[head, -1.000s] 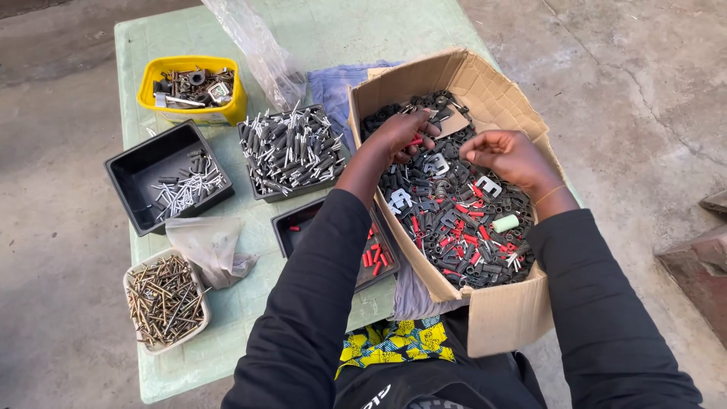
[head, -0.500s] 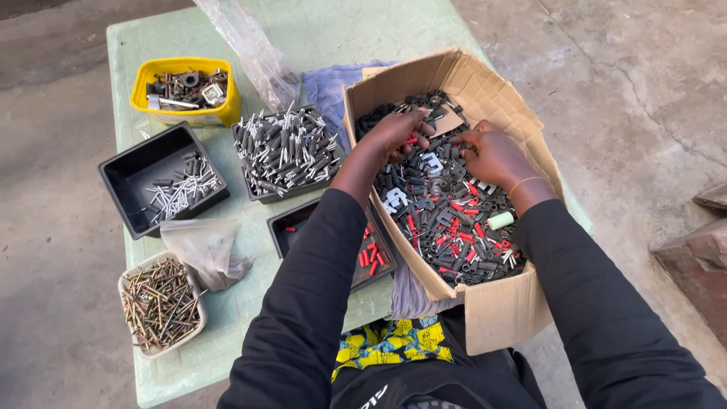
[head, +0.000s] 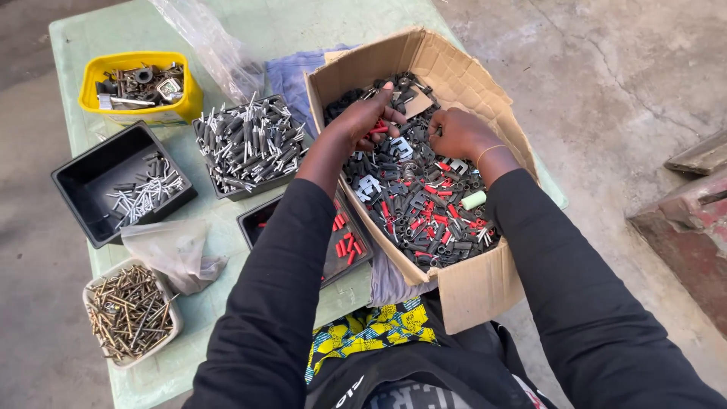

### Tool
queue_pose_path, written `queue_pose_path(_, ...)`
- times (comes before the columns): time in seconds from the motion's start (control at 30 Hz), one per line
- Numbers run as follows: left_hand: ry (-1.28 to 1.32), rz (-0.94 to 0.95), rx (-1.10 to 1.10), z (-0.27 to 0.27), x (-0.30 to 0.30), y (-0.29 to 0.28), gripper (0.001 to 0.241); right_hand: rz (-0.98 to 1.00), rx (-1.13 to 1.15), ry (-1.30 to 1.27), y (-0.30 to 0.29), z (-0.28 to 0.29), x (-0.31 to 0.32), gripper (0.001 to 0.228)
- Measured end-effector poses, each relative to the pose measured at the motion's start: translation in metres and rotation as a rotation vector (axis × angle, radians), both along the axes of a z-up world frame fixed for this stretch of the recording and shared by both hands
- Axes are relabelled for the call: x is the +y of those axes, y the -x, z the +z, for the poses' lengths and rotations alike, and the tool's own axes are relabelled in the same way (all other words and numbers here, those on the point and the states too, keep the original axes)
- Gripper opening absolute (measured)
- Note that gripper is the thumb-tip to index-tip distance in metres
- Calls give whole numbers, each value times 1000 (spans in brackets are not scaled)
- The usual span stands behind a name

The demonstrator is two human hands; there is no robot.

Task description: Sorting various small hardware components from a large box into separate containers

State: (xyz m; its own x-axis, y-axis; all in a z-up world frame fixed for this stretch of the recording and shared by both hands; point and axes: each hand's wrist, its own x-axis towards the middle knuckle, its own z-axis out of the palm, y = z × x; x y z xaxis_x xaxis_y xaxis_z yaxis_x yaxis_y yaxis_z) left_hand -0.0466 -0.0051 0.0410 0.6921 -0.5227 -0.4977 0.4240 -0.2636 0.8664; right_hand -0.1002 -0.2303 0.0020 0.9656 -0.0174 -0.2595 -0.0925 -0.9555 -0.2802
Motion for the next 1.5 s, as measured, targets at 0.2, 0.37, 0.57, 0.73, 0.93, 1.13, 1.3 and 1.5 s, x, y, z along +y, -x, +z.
queue_pose_path(0.2,-8,-14,-58,-6,-6,0,70,8,-12,-43,9,5,0,29)
queue_pose_path(0.37,-88,7,-104,13,-15,10,63,47,-104,-125,7,6,-1,26)
queue_pose_path(0.57,-23,-53,-138,-6,-20,19,71,-94,-461,-784,24,25,3,1)
queue_pose_path(0.73,-33,-26,-79,-12,-23,18,52,-24,-505,-861,62,69,27,15)
queue_pose_path(0.93,36,62,-133,-22,-11,16,38,44,-325,-378,103,59,13,11)
queue_pose_path(1.13,194,131,-102,-25,-12,17,16,116,-226,-76,96,31,11,24)
queue_pose_path(1.3,239,111,-33,-27,-9,17,27,94,-260,22,87,21,5,21)
queue_pose_path(1.5,187,45,104,-15,-13,15,36,83,-281,-23,108,32,14,20)
